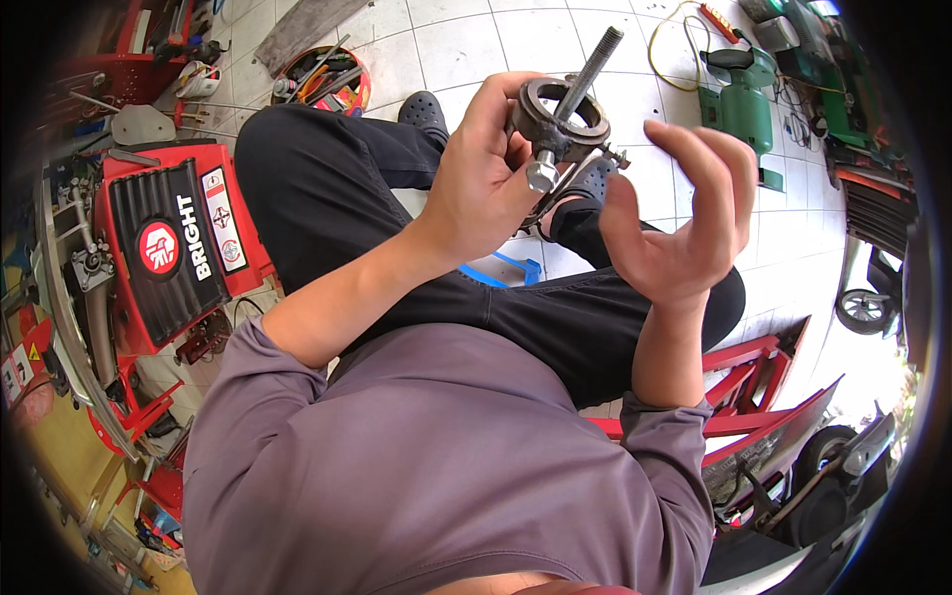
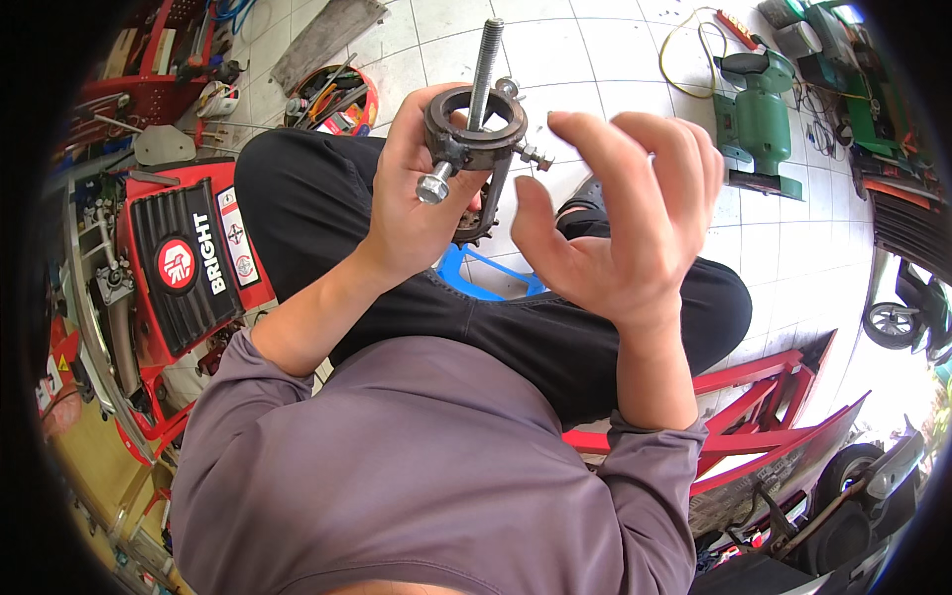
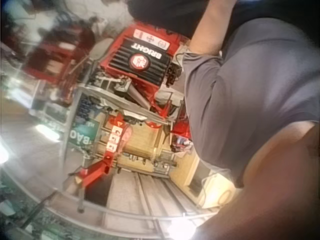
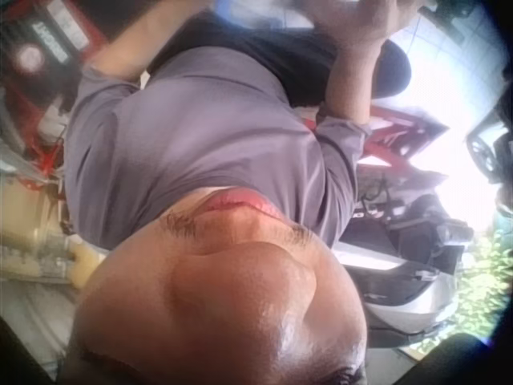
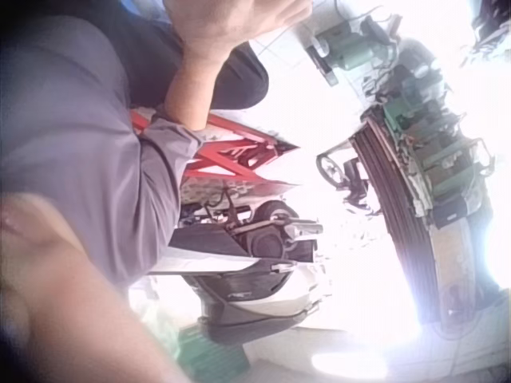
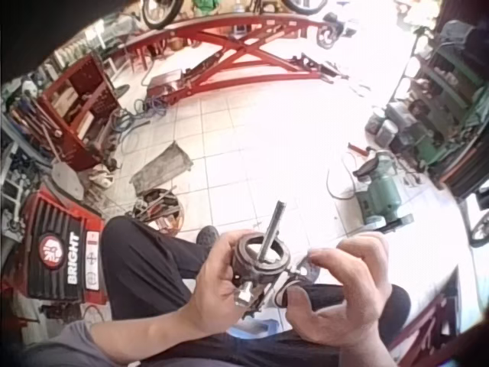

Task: The person disassembles and reassembles a mechanical mechanism, removing and reinserting threaded fasteners and structural pins by hand to inspect and adjust the internal elements.

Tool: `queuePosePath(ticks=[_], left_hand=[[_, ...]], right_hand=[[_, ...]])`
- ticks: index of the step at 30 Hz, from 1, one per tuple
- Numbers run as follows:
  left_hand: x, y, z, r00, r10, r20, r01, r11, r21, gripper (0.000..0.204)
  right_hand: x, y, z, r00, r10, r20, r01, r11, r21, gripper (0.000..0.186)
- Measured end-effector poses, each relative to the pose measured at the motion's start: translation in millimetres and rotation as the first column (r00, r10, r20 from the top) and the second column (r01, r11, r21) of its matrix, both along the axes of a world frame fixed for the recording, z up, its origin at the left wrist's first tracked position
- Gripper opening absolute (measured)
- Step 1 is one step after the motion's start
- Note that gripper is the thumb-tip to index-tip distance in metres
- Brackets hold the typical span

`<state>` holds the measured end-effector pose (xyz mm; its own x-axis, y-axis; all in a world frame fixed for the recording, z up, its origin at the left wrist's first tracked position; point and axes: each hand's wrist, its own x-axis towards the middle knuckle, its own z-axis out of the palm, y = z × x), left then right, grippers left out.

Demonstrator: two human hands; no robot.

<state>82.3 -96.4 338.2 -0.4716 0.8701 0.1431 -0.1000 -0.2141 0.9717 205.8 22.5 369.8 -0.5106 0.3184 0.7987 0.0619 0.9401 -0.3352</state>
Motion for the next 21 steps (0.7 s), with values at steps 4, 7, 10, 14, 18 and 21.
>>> queuePosePath(ticks=[4, 7, 10, 14, 18, 21], left_hand=[[3, 1, -7, 0.992, 0.037, -0.117, -0.034, 0.999, 0.034, 0.038], [3, 1, -7, 0.984, 0.034, -0.175, -0.035, 0.999, -0.003, 0.037], [5, 1, -6, 0.991, 0.031, -0.130, -0.031, 1.000, 0.002, 0.036], [-1, -2, -9, 0.979, -0.057, -0.197, 0.051, 0.998, -0.033, 0.049], [1, 0, -7, 0.988, -0.059, -0.143, 0.053, 0.997, -0.047, 0.044], [0, 0, -5, 0.999, -0.041, 0.000, 0.041, 0.998, -0.052, 0.039]], right_hand=[[-1, -3, 2, 0.997, -0.059, 0.054, 0.068, 0.978, -0.199, 0.044], [12, -2, 6, 0.984, -0.174, 0.026, 0.172, 0.920, -0.352, 0.047], [8, -1, 14, 0.998, 0.024, 0.058, -0.006, 0.952, -0.305, 0.041], [14, 9, 6, 0.996, -0.091, 0.006, 0.088, 0.947, -0.308, 0.036], [19, 8, 3, 0.976, -0.019, -0.215, -0.059, 0.934, -0.352, 0.028], [13, 7, 3, 0.986, 0.152, -0.060, -0.157, 0.985, -0.077, 0.029]])
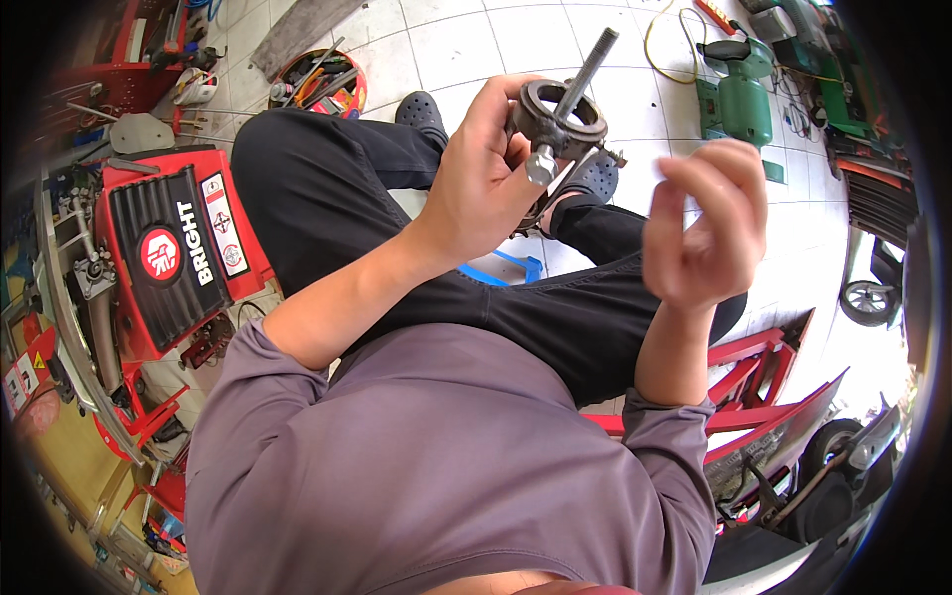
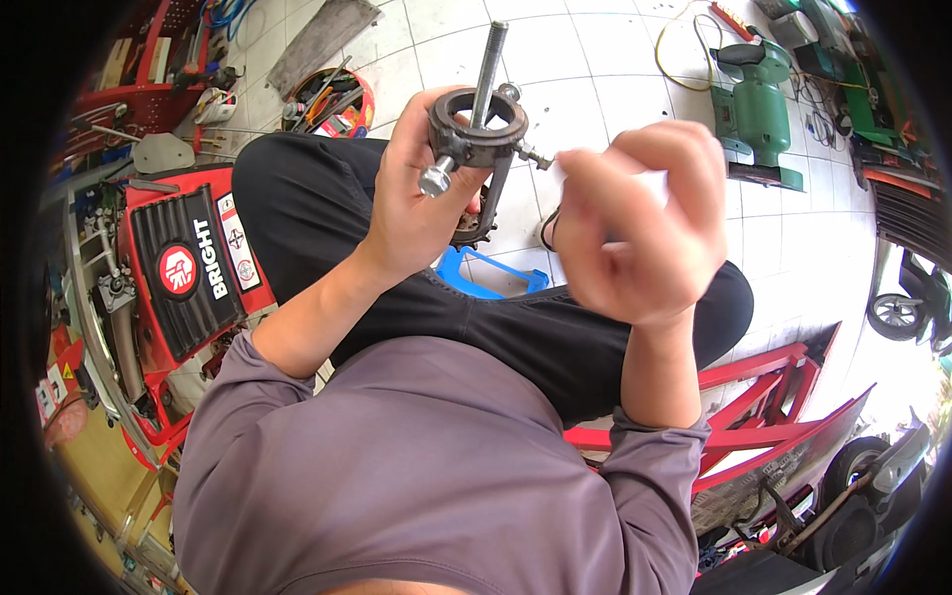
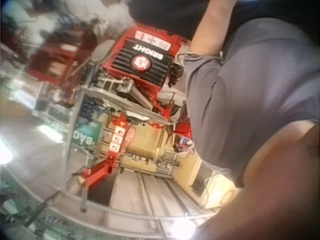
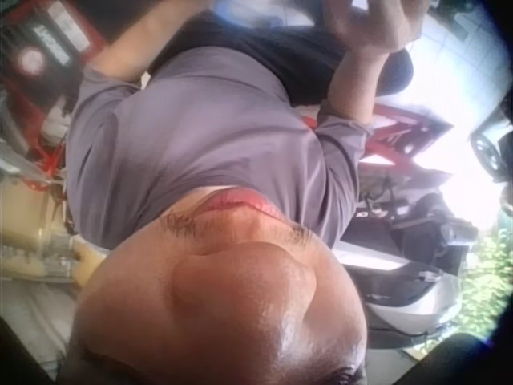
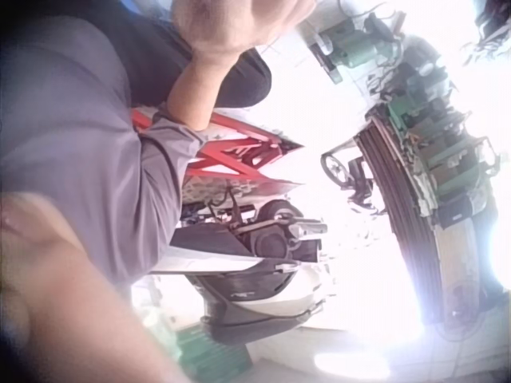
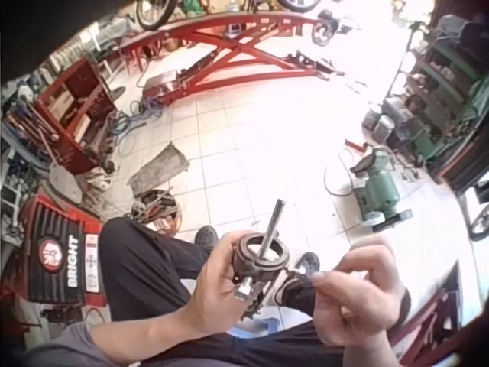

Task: The person disassembles and reassembles a mechanical mechanism, removing and reinserting threaded fasteners and structural pins by hand to inspect and adjust the internal elements.

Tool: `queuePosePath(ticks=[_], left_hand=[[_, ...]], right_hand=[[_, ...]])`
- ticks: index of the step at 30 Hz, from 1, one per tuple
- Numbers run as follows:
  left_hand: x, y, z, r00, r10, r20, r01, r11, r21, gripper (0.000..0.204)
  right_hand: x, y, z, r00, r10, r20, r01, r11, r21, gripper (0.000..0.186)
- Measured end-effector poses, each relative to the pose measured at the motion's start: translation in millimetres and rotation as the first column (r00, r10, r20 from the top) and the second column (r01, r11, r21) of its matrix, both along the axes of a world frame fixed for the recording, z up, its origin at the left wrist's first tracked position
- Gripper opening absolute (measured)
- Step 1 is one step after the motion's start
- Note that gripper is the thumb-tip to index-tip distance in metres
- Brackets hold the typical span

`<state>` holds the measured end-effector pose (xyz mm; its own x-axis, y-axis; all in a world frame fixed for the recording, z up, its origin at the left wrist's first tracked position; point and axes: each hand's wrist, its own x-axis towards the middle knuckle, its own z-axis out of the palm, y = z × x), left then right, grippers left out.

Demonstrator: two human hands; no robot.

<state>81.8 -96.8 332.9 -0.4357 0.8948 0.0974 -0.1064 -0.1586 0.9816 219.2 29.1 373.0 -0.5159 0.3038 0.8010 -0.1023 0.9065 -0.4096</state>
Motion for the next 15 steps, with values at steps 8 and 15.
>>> queuePosePath(ticks=[8, 15], left_hand=[[-2, 4, 11, 0.997, 0.034, 0.068, -0.034, 0.999, -0.007, 0.034], [0, 0, 4, 0.997, 0.024, 0.077, -0.023, 1.000, -0.017, 0.035]], right_hand=[[-1, -8, 4, 0.950, -0.250, 0.184, 0.178, 0.924, 0.339, 0.037], [2, -2, 0, 0.971, -0.098, 0.219, 0.047, 0.973, 0.225, 0.041]])
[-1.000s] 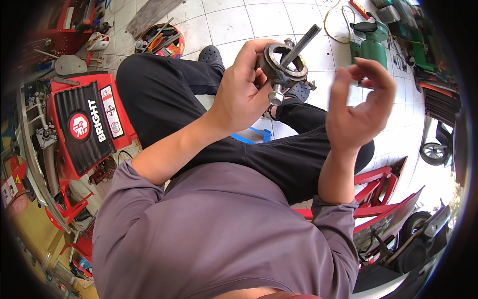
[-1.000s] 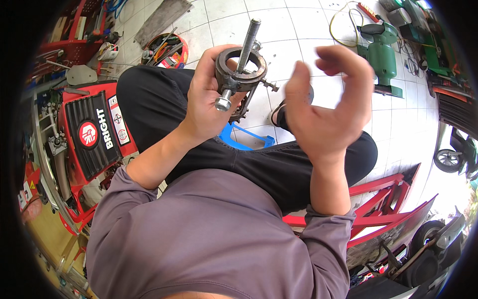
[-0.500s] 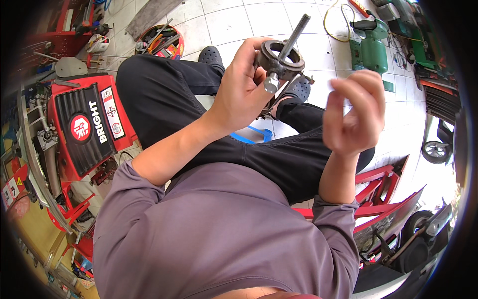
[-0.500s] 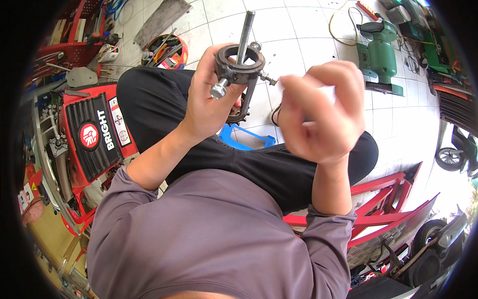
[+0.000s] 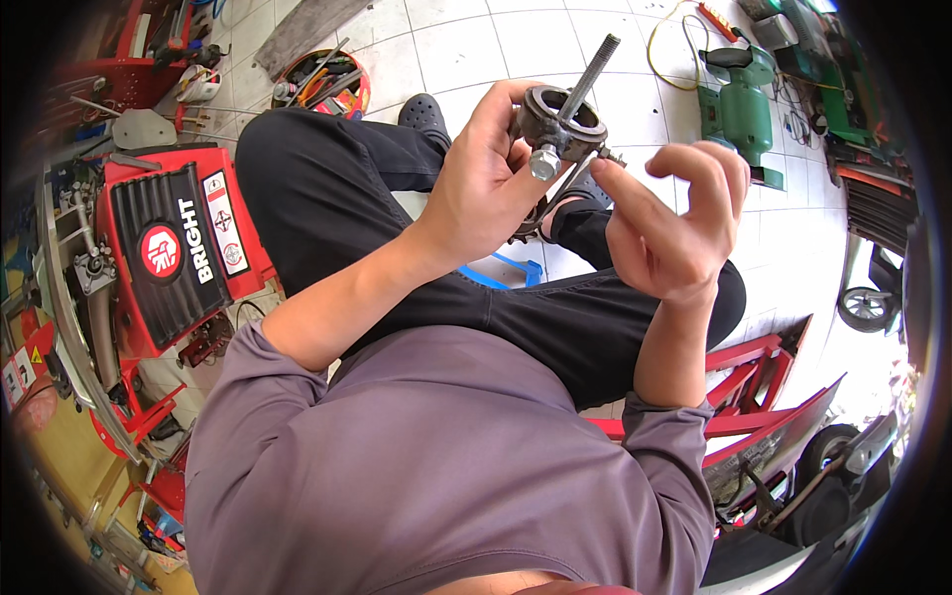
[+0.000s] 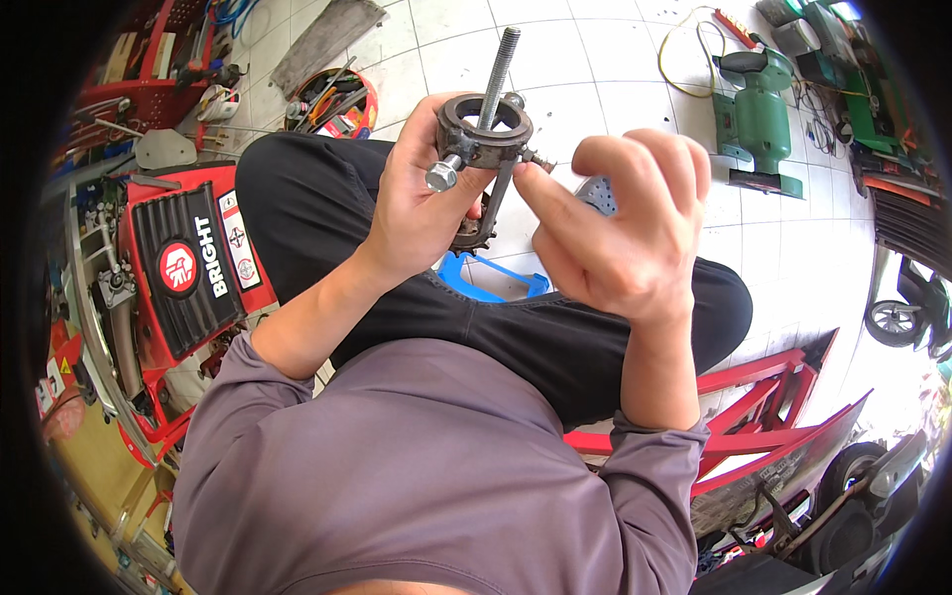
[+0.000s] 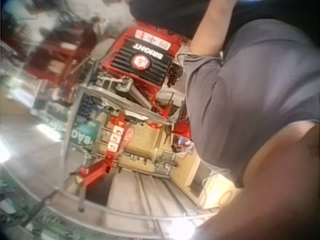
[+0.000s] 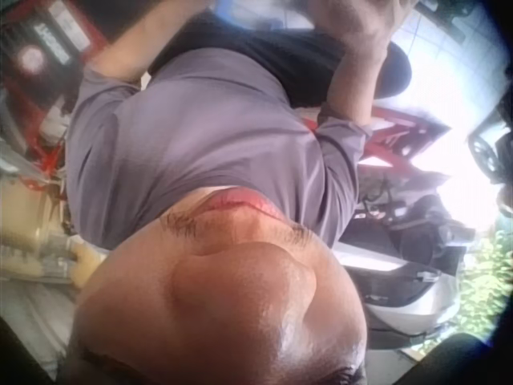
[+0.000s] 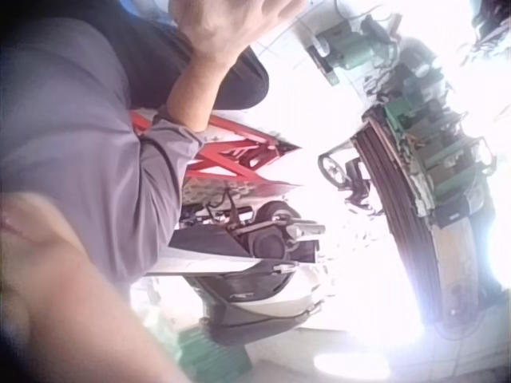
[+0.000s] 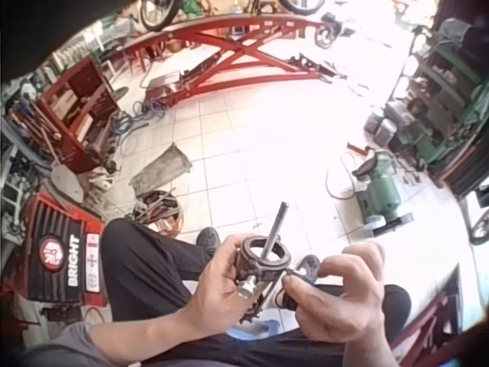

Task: The person disassembles and reassembles a mechanical mechanism, removing and reinserting threaded fasteners and structural pins by hand to inspect and adjust the internal elements.

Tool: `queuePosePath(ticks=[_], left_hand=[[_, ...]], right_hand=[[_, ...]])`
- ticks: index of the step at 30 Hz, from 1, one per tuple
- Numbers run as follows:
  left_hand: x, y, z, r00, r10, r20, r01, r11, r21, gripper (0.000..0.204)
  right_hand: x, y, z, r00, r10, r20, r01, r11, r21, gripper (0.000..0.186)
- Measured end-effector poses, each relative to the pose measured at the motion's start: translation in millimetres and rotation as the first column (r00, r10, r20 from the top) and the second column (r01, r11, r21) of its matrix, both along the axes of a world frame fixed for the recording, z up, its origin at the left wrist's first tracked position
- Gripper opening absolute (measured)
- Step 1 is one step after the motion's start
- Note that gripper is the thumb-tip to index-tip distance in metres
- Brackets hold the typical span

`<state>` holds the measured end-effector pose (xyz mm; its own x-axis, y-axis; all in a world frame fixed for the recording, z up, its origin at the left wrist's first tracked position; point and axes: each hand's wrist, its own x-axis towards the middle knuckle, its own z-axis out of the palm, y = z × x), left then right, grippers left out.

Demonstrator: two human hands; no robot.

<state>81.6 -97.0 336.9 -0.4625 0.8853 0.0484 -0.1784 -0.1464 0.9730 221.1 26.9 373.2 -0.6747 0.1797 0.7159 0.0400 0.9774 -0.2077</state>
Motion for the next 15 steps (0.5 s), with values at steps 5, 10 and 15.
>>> queuePosePath(ticks=[5, 10, 15], left_hand=[[0, 1, -1, 1.000, -0.011, 0.007, 0.011, 1.000, 0.011, 0.036], [-1, 1, 0, 0.999, -0.024, -0.035, 0.024, 0.999, -0.021, 0.036], [0, 1, 0, 0.999, -0.026, -0.027, 0.025, 0.999, -0.026, 0.036]], right_hand=[[2, 5, 2, 0.984, -0.147, -0.100, 0.140, 0.988, -0.068, 0.043], [-1, 7, -1, 0.998, -0.058, -0.002, 0.058, 0.998, 0.024, 0.039], [7, 4, 9, 0.995, -0.075, -0.065, 0.068, 0.992, -0.102, 0.038]])
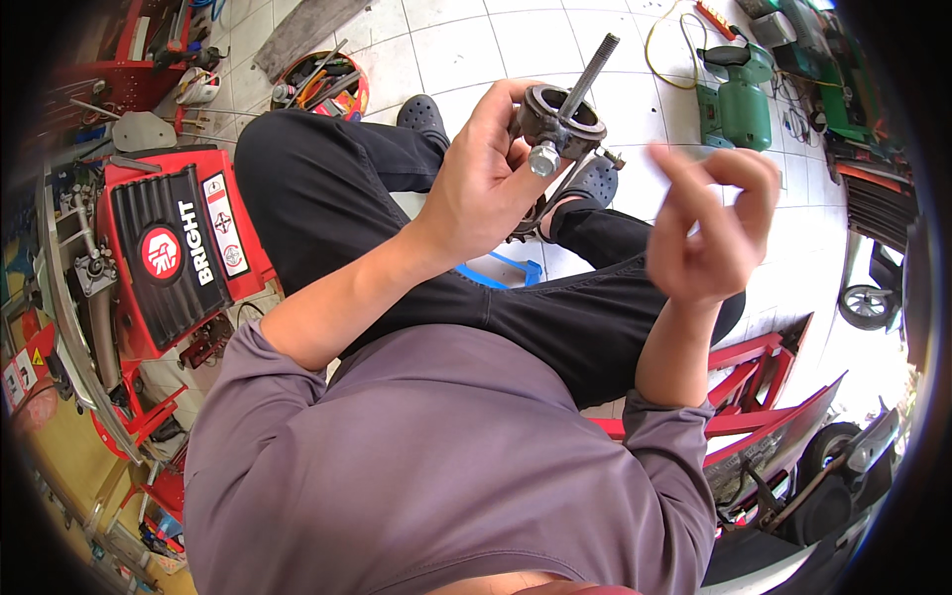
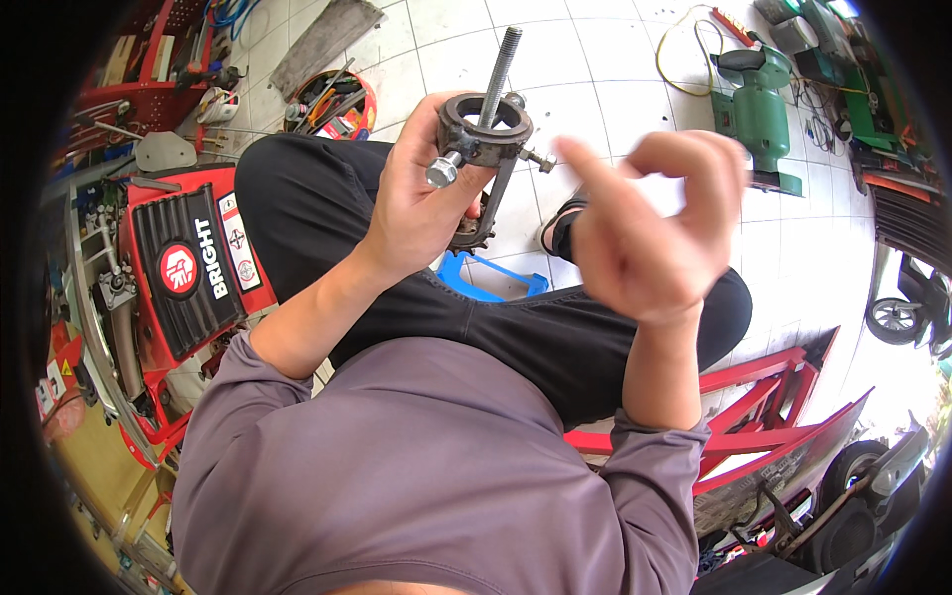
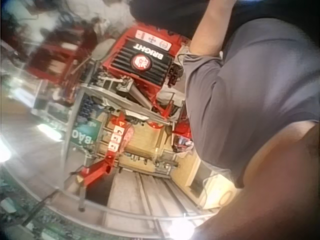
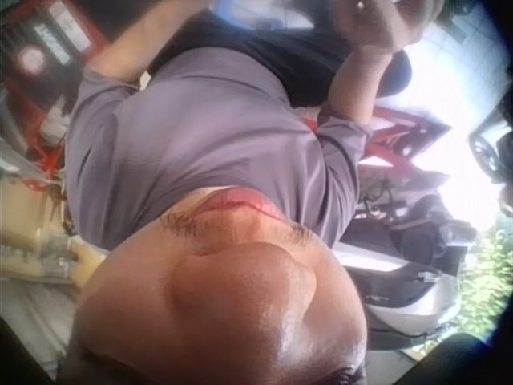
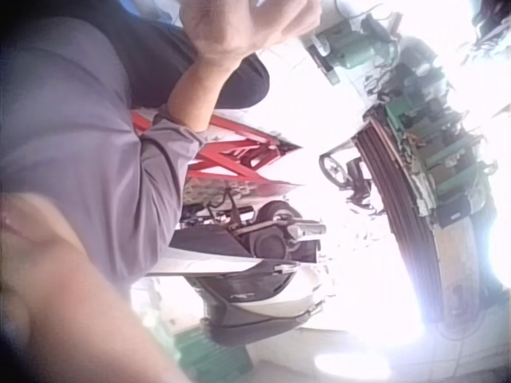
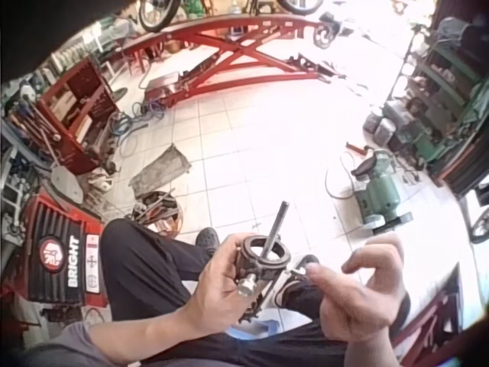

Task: The person disassembles and reassembles a mechanical mechanism, removing and reinserting threaded fasteners and structural pins by hand to inspect and adjust the internal elements.

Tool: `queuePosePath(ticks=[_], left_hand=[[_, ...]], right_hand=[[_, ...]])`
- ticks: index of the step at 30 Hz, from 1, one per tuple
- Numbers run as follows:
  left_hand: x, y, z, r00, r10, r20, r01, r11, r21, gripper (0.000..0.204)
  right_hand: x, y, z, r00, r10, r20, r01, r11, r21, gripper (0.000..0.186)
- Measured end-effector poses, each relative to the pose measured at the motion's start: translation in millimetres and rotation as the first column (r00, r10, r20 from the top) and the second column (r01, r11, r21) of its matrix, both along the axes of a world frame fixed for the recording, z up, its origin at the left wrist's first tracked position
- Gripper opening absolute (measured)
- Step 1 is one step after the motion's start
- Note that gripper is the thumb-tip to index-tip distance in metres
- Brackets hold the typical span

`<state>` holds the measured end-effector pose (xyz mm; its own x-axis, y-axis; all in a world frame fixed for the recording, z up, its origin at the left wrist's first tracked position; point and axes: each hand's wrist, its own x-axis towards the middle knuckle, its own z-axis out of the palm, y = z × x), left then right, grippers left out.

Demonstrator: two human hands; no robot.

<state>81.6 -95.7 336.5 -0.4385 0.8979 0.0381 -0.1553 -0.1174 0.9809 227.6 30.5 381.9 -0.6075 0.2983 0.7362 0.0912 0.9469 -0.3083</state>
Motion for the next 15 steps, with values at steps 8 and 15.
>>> queuePosePath(ticks=[8, 15], left_hand=[[1, 2, 1, 1.000, 0.002, 0.013, -0.002, 1.000, 0.011, 0.035], [2, 1, 7, 0.995, -0.016, 0.101, 0.015, 1.000, 0.020, 0.034]], right_hand=[[-3, 1, -7, 0.983, -0.172, -0.070, 0.170, 0.985, -0.035, 0.039], [-6, 3, -7, 0.979, -0.200, 0.046, 0.197, 0.979, 0.056, 0.032]])
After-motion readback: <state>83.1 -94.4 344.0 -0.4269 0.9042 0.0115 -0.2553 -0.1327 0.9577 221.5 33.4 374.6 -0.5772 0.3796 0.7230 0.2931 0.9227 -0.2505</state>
